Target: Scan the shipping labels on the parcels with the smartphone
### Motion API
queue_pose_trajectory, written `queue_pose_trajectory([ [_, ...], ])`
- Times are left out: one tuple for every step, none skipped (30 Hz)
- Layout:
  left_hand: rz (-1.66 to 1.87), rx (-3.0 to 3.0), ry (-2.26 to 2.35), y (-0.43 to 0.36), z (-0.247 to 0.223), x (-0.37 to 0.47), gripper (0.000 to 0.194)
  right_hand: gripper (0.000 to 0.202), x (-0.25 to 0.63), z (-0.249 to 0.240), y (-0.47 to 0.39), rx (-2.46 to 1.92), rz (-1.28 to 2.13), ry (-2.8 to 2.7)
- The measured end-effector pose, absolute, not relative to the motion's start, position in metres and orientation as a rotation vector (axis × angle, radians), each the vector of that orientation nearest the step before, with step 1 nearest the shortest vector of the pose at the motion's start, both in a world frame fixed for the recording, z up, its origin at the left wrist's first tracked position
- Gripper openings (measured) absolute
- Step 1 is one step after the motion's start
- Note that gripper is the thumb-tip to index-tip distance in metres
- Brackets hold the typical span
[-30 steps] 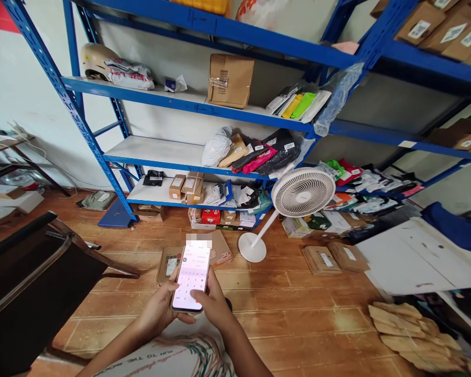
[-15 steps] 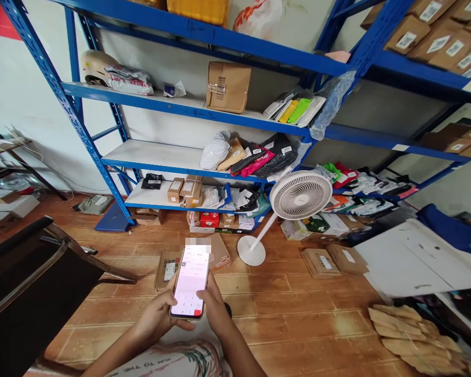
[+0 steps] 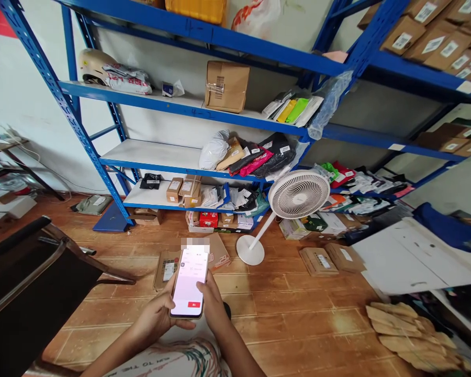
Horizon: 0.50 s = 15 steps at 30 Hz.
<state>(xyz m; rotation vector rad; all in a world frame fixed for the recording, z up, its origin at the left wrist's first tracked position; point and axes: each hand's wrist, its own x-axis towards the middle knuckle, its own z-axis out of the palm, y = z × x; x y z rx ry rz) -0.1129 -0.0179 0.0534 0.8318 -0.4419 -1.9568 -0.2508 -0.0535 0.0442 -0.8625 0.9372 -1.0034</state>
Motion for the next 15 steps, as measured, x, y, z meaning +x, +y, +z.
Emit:
queue_pose_trajectory([
  [-1.952, 0.850, -0.442, -0.0178, 0.0538, -0.1132, 0.104, 0.036, -0.2503, 0.0438, -0.0536, -0.857, -1.006, 0.948],
  [-1.946, 0.864, -0.442, -0.0176, 0.0540, -0.1135, 0.104, 0.036, -0.2499, 0.0436, -0.0536, -0.857, -1.006, 0.957],
  [-1.940, 0.873, -0.443, -0.0174, 0.0540, -0.1139, 0.104, 0.036, -0.2497, 0.0438, -0.0537, -0.861, -1.003, 0.963],
  [-1.933, 0.878, -0.441, -0.0172, 0.0537, -0.1142, 0.103, 0.036, -0.2496, 0.0442, -0.0538, -0.867, -1.003, 0.971],
  [-1.930, 0.881, -0.437, -0.0171, 0.0533, -0.1145, 0.102, 0.036, -0.2495, 0.0448, -0.0540, -0.876, -1.008, 0.979],
  [-1.929, 0.880, -0.433, -0.0170, 0.0530, -0.1147, 0.102, 0.035, -0.2495, 0.0456, -0.0542, -0.889, -1.015, 0.988],
  [-1.929, 0.875, -0.430, -0.0170, 0.0528, -0.1149, 0.101, 0.035, -0.2494, 0.0465, -0.0544, -0.900, -1.017, 0.997],
  [-1.931, 0.869, -0.427, -0.0171, 0.0528, -0.1150, 0.101, 0.035, -0.2494, 0.0474, -0.0546, -0.907, -1.018, 1.006],
  [-1.931, 0.864, -0.425, -0.0172, 0.0529, -0.1151, 0.101, 0.036, -0.2495, 0.0481, -0.0546, -0.910, -1.013, 1.012],
  [-1.930, 0.863, -0.422, -0.0172, 0.0530, -0.1152, 0.101, 0.036, -0.2497, 0.0483, -0.0545, -0.911, -1.005, 1.018],
  [-1.931, 0.860, -0.417, -0.0173, 0.0530, -0.1154, 0.100, 0.036, -0.2502, 0.0481, -0.0542, -0.909, -0.997, 1.019],
  [-1.932, 0.861, -0.410, -0.0172, 0.0525, -0.1155, 0.100, 0.036, -0.2507, 0.0473, -0.0537, -0.911, -0.989, 1.009],
  [-1.934, 0.861, -0.403, -0.0171, 0.0515, -0.1157, 0.099, 0.040, -0.2514, 0.0459, -0.0531, -0.918, -0.980, 0.982],
  [-1.934, 0.858, -0.395, -0.0170, 0.0499, -0.1159, 0.099, 0.046, -0.2521, 0.0442, -0.0523, -0.927, -0.975, 0.943],
  [-1.937, 0.849, -0.390, -0.0168, 0.0477, -0.1160, 0.097, 0.054, -0.2526, 0.0424, -0.0514, -0.931, -0.974, 0.896],
])
